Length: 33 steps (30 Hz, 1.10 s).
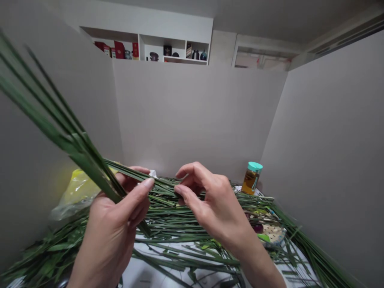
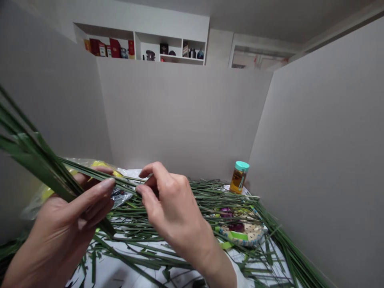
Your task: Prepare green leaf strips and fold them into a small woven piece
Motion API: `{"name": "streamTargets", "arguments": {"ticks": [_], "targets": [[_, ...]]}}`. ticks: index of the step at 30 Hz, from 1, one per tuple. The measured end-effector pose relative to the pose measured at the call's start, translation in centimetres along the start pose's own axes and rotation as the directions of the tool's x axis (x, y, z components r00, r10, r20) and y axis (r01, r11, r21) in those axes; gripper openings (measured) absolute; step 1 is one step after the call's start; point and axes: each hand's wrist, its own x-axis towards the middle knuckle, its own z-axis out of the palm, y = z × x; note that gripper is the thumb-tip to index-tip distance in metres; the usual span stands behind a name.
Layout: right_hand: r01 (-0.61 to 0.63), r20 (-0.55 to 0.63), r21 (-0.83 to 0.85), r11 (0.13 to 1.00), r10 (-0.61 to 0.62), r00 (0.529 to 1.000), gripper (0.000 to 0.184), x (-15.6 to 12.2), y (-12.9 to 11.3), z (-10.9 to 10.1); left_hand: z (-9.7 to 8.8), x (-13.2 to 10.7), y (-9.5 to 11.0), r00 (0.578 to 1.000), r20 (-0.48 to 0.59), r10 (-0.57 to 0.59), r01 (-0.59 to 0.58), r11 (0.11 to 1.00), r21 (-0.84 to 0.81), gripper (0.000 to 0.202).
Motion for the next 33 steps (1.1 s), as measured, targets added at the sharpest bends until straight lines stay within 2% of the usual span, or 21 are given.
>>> {"name": "streamTargets", "arguments": {"ticks": [3,5,14,18,24,29,33], "targets": [[0.033,-0.017,-0.049,0.998,-0.034,0.999,0.008,-0.2,-0.3,0.4,0.3,-0.3,-0.4,0.993,0.111,-0.031,0.02,0.995,0.093,0.024],[0.04,-0.027,-0.047,0.998,-0.041,0.999,0.009,-0.2,-0.4,0.4,0.4,-0.4,-0.5,0.991,0.132,-0.03,0.013,0.992,0.128,0.027],[0.074,0.041,0.007,0.997,-0.074,0.996,0.005,0.4,-0.1,-1.0,0.4,-0.2,-0.3,0.995,0.098,-0.016,0.009,0.998,0.068,0.027],[0.045,0.053,0.034,0.998,-0.046,0.997,0.006,0.3,-0.1,-1.4,0.4,-0.2,-0.4,0.99,0.137,-0.018,0.007,0.997,0.078,0.029],[-0.015,0.043,0.045,0.999,0.013,0.999,0.007,0.1,-0.2,-1.5,0.3,-0.2,-0.2,0.991,0.129,-0.04,0.029,0.995,0.093,0.035],[0.018,0.047,0.053,0.998,-0.02,0.999,0.003,0.0,-0.2,-1.5,0.4,-0.4,-0.1,0.992,0.122,-0.015,0.002,0.994,0.106,0.037],[0.07,0.046,-0.005,0.998,-0.07,0.996,0.014,0.0,-0.4,-1.1,0.4,-0.6,-0.3,0.991,0.132,0.03,-0.049,0.988,0.144,0.034]]}}
